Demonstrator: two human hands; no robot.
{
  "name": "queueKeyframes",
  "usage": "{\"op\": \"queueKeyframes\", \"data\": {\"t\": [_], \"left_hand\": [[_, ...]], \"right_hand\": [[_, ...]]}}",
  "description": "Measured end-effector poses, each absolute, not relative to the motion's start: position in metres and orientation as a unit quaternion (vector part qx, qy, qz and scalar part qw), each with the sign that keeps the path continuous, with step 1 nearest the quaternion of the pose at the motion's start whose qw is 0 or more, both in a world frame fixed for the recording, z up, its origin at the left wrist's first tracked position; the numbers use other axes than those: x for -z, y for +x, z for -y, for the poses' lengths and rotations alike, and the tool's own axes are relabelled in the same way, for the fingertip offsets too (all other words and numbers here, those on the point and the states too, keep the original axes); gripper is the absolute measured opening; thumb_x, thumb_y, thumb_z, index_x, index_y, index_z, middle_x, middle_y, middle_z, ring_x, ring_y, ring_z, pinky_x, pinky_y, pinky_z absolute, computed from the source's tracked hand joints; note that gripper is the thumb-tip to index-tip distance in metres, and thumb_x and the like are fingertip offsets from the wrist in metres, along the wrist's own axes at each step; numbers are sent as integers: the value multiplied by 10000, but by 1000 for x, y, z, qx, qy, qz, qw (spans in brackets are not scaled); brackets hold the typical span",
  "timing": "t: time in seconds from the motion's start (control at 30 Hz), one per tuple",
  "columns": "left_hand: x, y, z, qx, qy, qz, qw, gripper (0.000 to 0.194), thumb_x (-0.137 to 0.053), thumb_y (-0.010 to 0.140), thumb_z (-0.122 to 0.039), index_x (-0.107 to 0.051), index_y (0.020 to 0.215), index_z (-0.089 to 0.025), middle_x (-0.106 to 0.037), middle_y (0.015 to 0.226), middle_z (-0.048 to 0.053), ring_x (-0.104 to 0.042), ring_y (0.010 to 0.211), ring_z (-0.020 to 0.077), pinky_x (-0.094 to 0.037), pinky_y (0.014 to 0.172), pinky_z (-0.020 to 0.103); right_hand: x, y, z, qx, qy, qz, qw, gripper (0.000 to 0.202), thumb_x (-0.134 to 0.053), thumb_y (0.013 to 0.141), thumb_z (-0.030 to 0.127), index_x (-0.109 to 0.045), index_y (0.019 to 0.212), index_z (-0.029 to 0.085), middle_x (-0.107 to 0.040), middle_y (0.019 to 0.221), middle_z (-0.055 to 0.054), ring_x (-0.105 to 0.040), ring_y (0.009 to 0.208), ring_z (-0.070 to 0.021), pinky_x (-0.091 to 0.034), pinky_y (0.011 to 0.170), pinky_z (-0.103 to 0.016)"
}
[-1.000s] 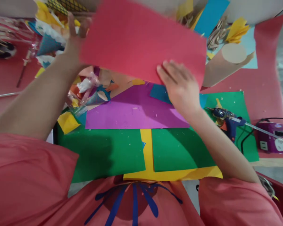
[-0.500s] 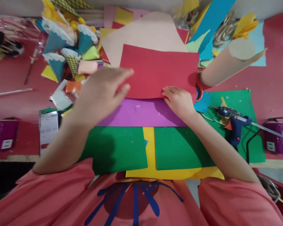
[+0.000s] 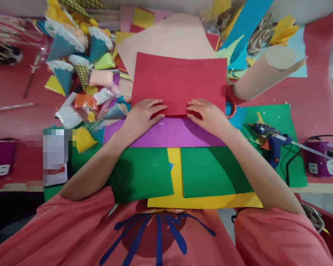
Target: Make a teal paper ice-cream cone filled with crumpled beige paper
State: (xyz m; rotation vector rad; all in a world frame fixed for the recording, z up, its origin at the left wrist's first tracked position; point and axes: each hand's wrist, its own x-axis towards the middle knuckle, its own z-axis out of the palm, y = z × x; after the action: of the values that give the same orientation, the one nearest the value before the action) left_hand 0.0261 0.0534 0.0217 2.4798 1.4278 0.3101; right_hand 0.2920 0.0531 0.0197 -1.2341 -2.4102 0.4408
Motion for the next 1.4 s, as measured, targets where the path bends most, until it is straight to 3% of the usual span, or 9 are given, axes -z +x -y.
{"op": "queueKeyframes", "data": {"t": [0.17,0.3,0.47,0.6,0.67,0.73,0.8,1.03,1.4], "left_hand": [[-35,21,-43,-146,847,-495,123,448,-448,1009,-379,-481,1437,-251,-495,1529,102,-465,1425,257,-378,1195,464],[-56,6,-26,-237,844,-475,77,522,-423,1014,-391,-309,1514,-294,-393,1597,81,-339,1509,260,-298,1244,488],[-50,-15,-11,-348,838,-419,15,642,-546,970,-436,-250,1528,-319,-389,1589,81,-362,1495,294,-302,1250,523],[-42,-18,-7,-425,808,-406,41,739,-611,945,-410,-195,1552,-338,-479,1527,60,-481,1420,256,-447,1175,474],[-45,-17,-7,-431,795,-423,49,614,-625,941,-379,-352,1486,-310,-606,1401,43,-585,1315,228,-495,1125,439],[-51,-18,-6,-426,804,-412,46,270,-644,928,-320,-611,1191,-269,-734,1160,11,-687,1133,193,-537,1038,397],[-56,-20,-3,-405,835,-363,83,24,-620,932,-240,-643,934,-237,-766,993,-10,-720,985,152,-556,935,337],[-43,-14,47,-268,924,-225,153,144,-486,988,-180,-629,994,-195,-785,1002,37,-725,906,130,-544,809,272],[-29,1,74,-254,921,-246,163,246,-421,1005,-162,-650,924,-195,-770,988,4,-709,886,104,-554,814,228]], "right_hand": [[-27,291,-59,-82,-523,808,258,250,-481,979,243,-719,1054,226,-768,1123,-94,-727,1074,-272,-601,910,-444],[-47,294,-46,-28,-514,805,295,255,-455,1007,242,-699,1079,232,-762,1150,-88,-704,1139,-237,-579,982,-404],[-54,301,-16,19,-473,810,346,254,-503,977,158,-671,1147,243,-769,1109,-76,-719,1089,-216,-594,949,-394],[-43,309,1,25,-437,822,365,305,-569,921,93,-673,1166,242,-775,1062,-65,-741,1013,-219,-615,874,-377],[-40,314,8,13,-429,830,356,329,-585,905,75,-672,1176,239,-765,1103,-77,-735,1029,-220,-613,866,-373],[-40,320,16,14,-430,835,342,352,-604,894,67,-669,1189,246,-740,1187,-90,-722,1071,-228,-606,882,-379],[-44,324,27,18,-441,839,319,386,-616,894,82,-654,1227,273,-702,1277,-85,-701,1130,-240,-596,923,-398],[-50,309,69,-64,-448,865,215,551,-600,941,231,-444,1468,249,-651,1336,-134,-628,1245,-272,-548,1026,-478],[-27,294,79,-118,-440,872,176,533,-545,972,282,-417,1472,150,-622,1368,-185,-595,1284,-279,-476,1105,-541]]}}
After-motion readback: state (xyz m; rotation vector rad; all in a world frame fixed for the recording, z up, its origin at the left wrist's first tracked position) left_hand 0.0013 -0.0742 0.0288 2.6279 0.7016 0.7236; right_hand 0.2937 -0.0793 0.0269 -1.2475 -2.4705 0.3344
